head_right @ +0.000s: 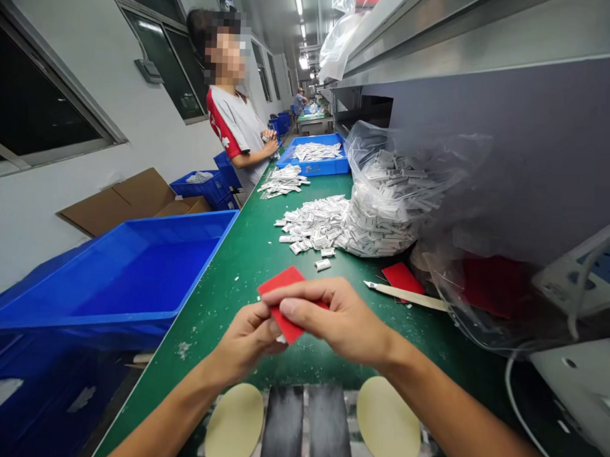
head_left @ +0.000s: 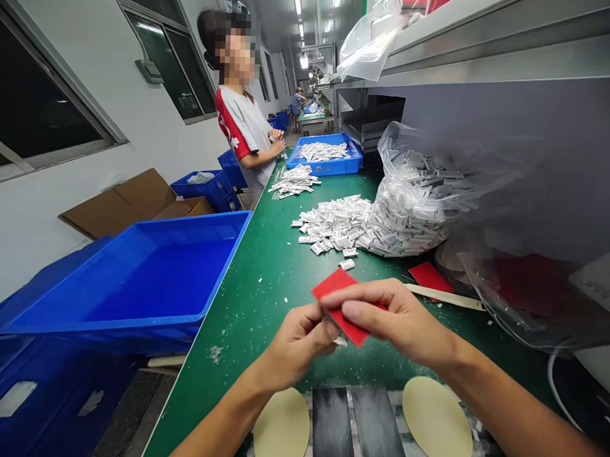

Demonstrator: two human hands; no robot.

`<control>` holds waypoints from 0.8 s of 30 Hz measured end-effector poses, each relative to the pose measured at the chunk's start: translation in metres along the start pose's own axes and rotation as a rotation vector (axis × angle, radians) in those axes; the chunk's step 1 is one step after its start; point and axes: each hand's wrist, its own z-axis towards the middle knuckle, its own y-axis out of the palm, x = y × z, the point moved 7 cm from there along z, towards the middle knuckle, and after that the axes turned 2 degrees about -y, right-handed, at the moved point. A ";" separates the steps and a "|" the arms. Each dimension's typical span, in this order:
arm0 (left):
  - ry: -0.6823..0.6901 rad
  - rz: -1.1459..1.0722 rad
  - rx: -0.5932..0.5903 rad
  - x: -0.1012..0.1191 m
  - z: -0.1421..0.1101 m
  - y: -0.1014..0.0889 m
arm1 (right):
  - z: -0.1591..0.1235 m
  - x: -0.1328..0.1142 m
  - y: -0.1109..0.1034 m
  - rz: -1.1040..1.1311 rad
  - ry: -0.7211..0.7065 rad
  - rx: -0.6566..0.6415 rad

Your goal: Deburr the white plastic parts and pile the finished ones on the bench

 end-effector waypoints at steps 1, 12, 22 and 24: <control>0.075 0.091 0.077 0.004 -0.001 -0.005 | 0.001 -0.001 -0.007 -0.062 -0.019 0.088; 0.594 0.682 0.500 0.038 -0.026 -0.016 | 0.002 0.001 -0.011 -0.003 -0.050 0.187; 0.616 0.755 0.610 0.048 -0.025 -0.016 | -0.002 -0.009 -0.003 -0.554 -0.288 0.165; 0.594 0.752 0.627 0.048 -0.024 -0.017 | -0.006 -0.012 0.010 -0.706 -0.380 0.110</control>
